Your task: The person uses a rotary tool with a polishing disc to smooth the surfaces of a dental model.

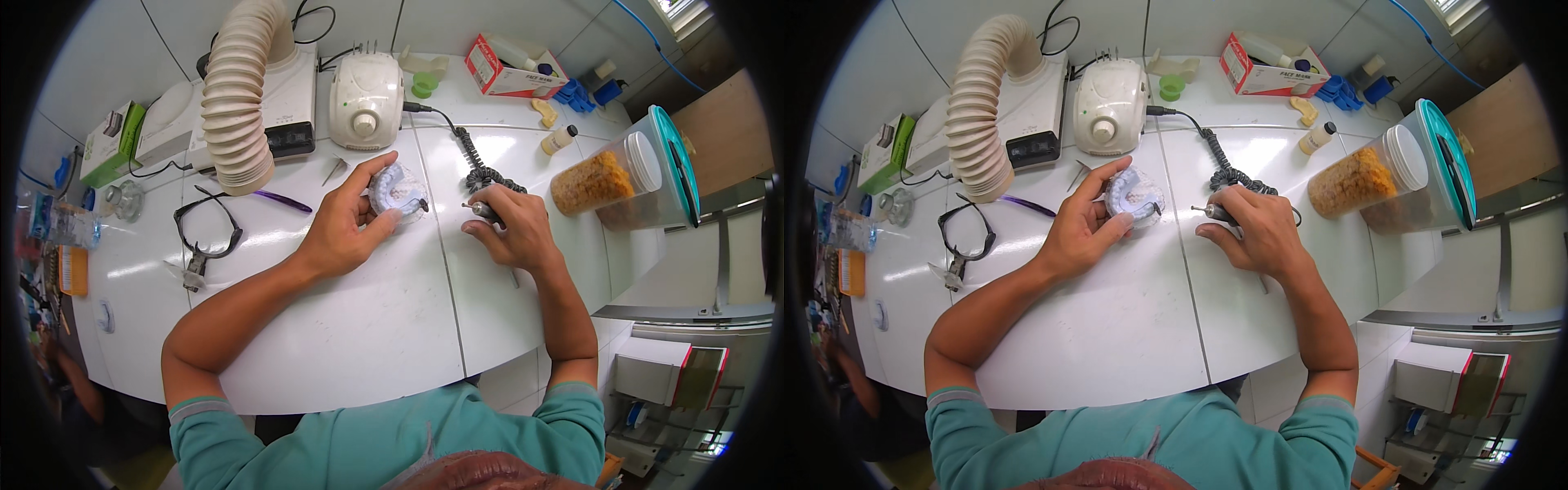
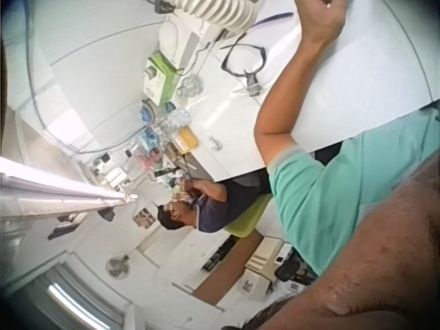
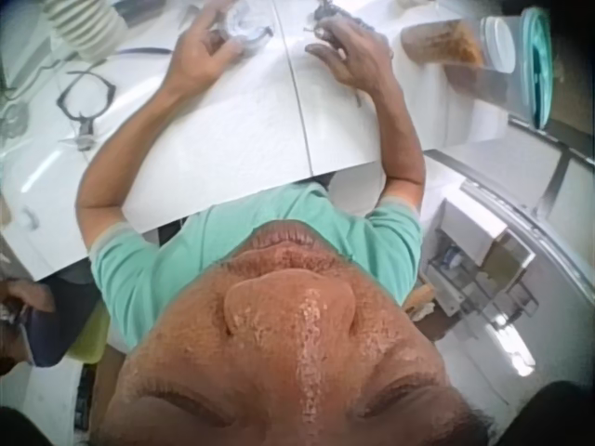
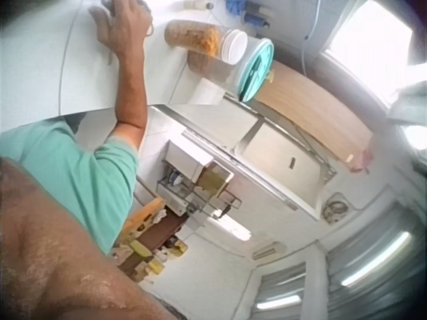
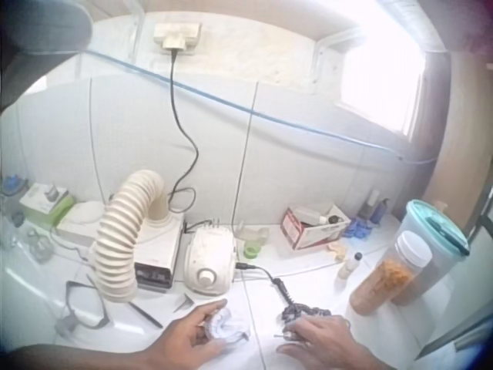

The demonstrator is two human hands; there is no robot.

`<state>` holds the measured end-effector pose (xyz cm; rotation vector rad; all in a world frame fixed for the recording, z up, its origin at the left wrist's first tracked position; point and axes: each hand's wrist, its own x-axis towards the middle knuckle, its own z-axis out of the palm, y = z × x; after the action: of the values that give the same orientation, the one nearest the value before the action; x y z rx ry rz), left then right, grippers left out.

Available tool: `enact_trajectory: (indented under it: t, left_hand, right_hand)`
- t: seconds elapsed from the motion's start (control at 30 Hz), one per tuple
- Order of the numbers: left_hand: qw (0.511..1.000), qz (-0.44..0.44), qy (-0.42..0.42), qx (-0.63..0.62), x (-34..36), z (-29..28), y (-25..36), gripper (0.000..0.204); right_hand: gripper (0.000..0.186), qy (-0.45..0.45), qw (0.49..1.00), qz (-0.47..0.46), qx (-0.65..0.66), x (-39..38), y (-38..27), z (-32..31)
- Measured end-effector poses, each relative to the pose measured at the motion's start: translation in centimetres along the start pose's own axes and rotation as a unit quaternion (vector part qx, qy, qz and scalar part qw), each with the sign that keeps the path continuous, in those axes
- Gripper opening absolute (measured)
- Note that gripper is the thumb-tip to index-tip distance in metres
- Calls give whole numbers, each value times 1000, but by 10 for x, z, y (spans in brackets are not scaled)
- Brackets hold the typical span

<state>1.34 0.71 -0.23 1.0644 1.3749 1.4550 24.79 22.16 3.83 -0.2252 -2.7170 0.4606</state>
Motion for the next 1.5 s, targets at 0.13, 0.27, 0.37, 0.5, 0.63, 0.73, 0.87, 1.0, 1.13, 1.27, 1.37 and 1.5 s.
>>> enact_trajectory:
  t: [0.13, 0.27, 0.37, 0.5, 0.63, 0.73, 0.87, 1.0, 1.13, 1.27, 1.37, 1.5]
  left_hand:
    - [999, -24, 5, 24, 3, 1, 2, 74]
    - [999, -26, 0, 29, 4, 0, 1, 71]
    - [999, -17, 8, 36, 6, 0, -2, 71]
    - [999, 15, 19, 26, 8, 1, -11, 71]
    - [1000, 0, 12, 15, 10, 2, -11, 68]
    - [1000, 6, 6, 30, 7, -1, -10, 68]
    - [999, 19, 0, 32, 6, -3, -13, 67]
    - [999, 26, -1, 35, 5, 1, -12, 67]
    - [999, 21, -2, 40, 3, 0, -9, 67]
    - [999, 13, -5, 42, 4, 0, -9, 66]
    - [999, 17, -2, 40, 4, 0, -10, 66]
    - [998, 10, -10, 54, 5, -1, -8, 65]
  right_hand:
    - [33, 12, 1000, 20, -1, -2, 0, 8]
    - [29, 47, 998, 15, 30, -2, 4, 13]
    - [26, 76, 996, 16, 40, -2, 6, 15]
    - [24, 116, 992, -12, 39, 3, 5, 14]
    - [29, 92, 993, -51, 47, 13, -9, 5]
    - [34, 50, 997, -59, 31, 23, -26, 7]
    - [40, 31, 999, -25, 12, 25, -41, 17]
    - [42, 28, 999, -24, 1, 22, -38, 22]
    - [41, 22, 999, -22, 26, 24, -37, 25]
    - [37, 21, 998, -31, 41, 24, -33, 30]
    - [33, 32, 998, -48, 34, 25, -30, 31]
    - [30, 31, 998, -49, 34, 24, -29, 31]
